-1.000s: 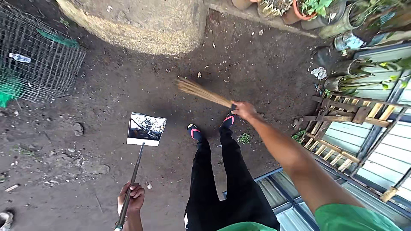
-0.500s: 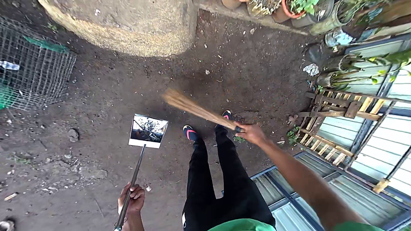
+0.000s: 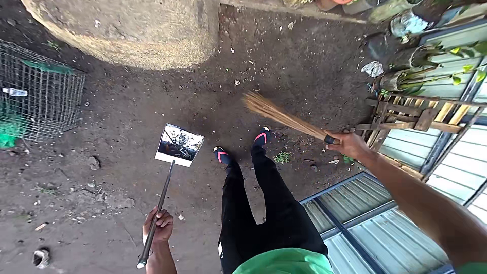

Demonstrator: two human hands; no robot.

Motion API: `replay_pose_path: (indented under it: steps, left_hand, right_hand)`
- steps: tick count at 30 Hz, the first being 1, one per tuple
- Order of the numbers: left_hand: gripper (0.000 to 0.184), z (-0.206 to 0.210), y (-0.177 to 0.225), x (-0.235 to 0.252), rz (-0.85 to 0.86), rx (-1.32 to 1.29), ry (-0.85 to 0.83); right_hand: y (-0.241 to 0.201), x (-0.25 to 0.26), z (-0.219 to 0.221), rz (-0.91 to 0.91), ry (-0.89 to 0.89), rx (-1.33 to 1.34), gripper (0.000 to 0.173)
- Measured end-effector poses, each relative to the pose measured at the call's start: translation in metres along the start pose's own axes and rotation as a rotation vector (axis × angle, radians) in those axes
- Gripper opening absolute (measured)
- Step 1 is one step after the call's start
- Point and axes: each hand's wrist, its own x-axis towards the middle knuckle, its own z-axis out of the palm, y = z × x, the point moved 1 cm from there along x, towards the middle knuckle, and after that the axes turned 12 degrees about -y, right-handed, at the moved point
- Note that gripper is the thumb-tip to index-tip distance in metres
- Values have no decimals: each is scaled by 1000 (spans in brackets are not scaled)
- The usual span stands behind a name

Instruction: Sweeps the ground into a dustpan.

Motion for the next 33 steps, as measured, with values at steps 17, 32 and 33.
replay_pose_path:
  steps: [17, 32, 33]
  left_hand:
    - [32, 71, -28, -44, 71, -126, -149]
    - [38, 162, -65, 29, -19, 57, -108]
    - [39, 173, -67, 36, -24, 84, -107]
  right_hand:
    - [11, 138, -36, -99, -190, -124, 64]
    - [-107, 182, -174, -182, 185, 276, 69]
    - [-117, 193, -160, -130, 165, 311, 69]
